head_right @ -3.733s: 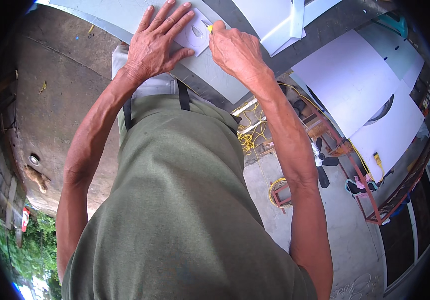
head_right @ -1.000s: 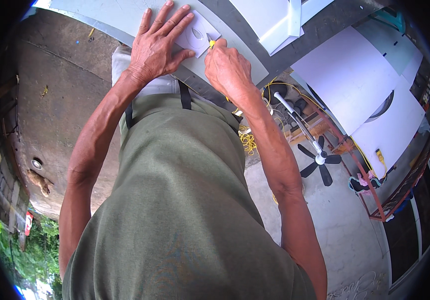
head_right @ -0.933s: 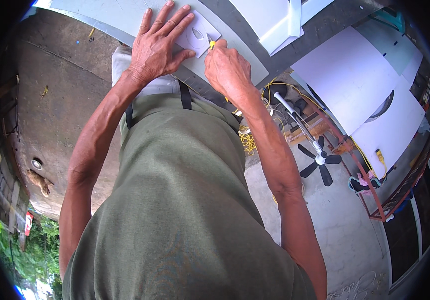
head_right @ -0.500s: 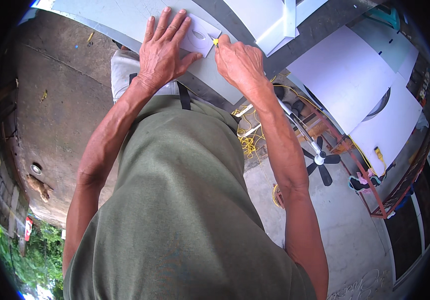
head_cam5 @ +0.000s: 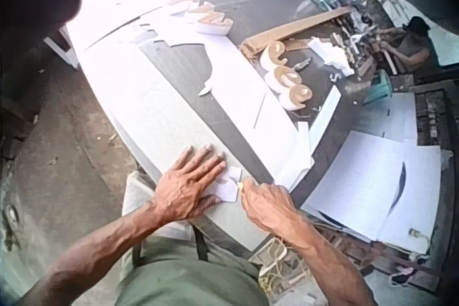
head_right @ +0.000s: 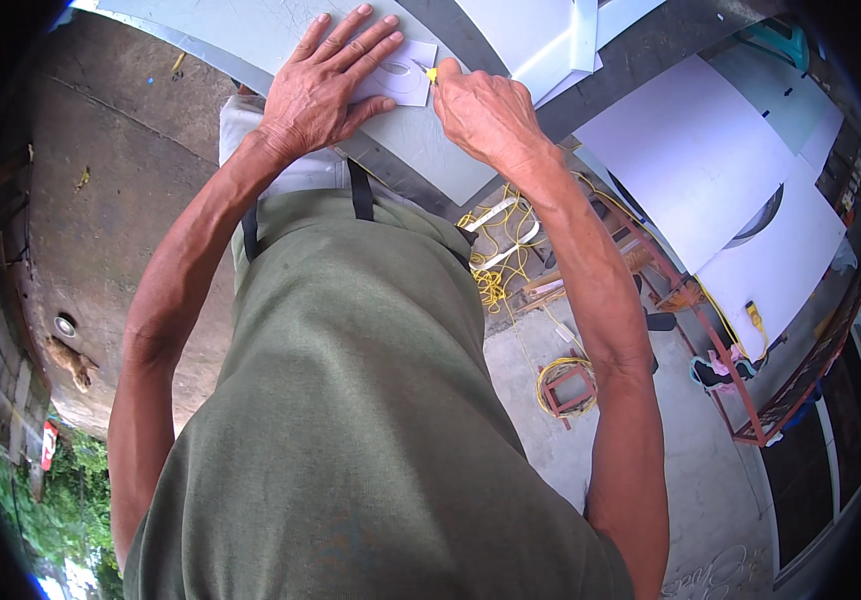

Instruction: Cutting a shape out of white material using a utility knife on a workbench.

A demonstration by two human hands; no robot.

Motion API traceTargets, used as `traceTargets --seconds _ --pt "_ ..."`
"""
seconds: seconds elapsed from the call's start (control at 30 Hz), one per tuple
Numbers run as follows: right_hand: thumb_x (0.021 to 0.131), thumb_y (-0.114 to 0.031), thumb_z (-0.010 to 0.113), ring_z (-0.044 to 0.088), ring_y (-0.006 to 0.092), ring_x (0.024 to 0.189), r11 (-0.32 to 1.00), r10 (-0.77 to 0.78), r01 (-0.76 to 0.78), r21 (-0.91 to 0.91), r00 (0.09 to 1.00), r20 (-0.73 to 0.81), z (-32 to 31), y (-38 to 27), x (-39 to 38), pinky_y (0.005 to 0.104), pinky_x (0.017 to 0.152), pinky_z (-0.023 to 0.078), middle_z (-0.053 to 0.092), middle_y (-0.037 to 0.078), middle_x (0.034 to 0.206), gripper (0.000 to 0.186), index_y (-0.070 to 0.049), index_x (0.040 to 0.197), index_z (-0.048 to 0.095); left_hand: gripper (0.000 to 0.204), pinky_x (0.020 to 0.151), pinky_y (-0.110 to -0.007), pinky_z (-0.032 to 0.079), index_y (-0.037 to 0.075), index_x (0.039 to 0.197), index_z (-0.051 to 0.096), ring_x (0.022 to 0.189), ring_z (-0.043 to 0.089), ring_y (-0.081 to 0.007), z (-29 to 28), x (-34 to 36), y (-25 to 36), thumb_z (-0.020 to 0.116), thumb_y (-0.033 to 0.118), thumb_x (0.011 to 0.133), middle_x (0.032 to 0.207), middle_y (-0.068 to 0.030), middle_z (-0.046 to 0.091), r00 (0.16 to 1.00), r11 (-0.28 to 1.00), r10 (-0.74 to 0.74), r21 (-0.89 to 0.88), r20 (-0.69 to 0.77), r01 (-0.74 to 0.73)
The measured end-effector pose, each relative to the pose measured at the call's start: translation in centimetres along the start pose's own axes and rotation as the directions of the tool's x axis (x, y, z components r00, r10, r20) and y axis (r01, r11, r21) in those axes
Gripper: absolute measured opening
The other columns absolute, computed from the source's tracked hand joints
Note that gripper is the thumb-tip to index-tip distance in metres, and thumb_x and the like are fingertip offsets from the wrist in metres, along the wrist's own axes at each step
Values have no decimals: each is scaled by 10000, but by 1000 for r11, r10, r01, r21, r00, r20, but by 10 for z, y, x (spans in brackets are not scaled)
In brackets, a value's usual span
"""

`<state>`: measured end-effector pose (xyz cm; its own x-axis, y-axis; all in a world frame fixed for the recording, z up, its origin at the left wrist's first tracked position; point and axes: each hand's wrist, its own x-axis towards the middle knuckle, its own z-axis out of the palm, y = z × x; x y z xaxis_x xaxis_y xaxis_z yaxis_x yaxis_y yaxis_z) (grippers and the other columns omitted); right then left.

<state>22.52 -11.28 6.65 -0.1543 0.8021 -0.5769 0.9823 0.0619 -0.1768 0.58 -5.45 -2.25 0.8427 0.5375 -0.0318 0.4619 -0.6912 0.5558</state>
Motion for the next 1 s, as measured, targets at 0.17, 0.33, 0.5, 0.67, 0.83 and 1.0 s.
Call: traceTargets --seconds 0.17,0.33,0.5,0.67,0.83,1.0 --pt "1055 -250 508 700 458 713 999 34 -34 38 999 14 2 -3 1 568 653 548 682 254 708 267 13 1006 517 790 1298 -517 96 90 1602 333 1591 152 -304 0 -1 0 544 542 990 1693 -95 278 1000 1000 -14 -11 1 14" --pt "1058 -258 504 699 460 715 998 24 -25 51 1000 18 3 -2 -1 569 661 546 687 257 719 275 13 1011 518 782 1296 -519 108 90 1595 349 1589 161 -309 -2 -1 0 554 535 986 1692 -92 283 1000 1000 -17 -19 -1 17" --pt "1063 -264 493 700 460 729 996 52 -55 67 998 45 3 -3 -2 568 677 545 685 254 715 285 14 1008 516 782 1294 -522 114 92 1594 354 1587 166 -313 -1 0 1 566 529 981 1691 -89 285 1000 1000 -17 -25 -11 17" --pt "1065 -273 489 698 469 736 992 87 -92 89 994 59 3 -6 -4 570 685 542 680 261 718 300 17 996 514 781 1292 -523 118 94 1595 355 1588 166 -313 -1 -1 1 564 531 981 1692 -88 285 1000 1000 -20 -23 -17 19" --pt "1037 -242 505 728 439 768 988 107 -113 101 992 67 -2 -13 -6 543 704 570 702 276 762 288 35 977 559 776 1292 -523 116 98 1595 355 1589 162 -311 -1 -1 0 557 534 986 1691 -87 287 1000 999 -25 -23 -15 25" --pt "1035 -242 509 724 450 751 986 122 -127 112 991 54 2 -14 -8 548 696 571 698 278 748 298 45 974 560 770 1292 -523 114 99 1595 356 1589 163 -310 -1 -1 1 557 529 988 1689 -89 292 1000 1000 -23 -22 -16 23"
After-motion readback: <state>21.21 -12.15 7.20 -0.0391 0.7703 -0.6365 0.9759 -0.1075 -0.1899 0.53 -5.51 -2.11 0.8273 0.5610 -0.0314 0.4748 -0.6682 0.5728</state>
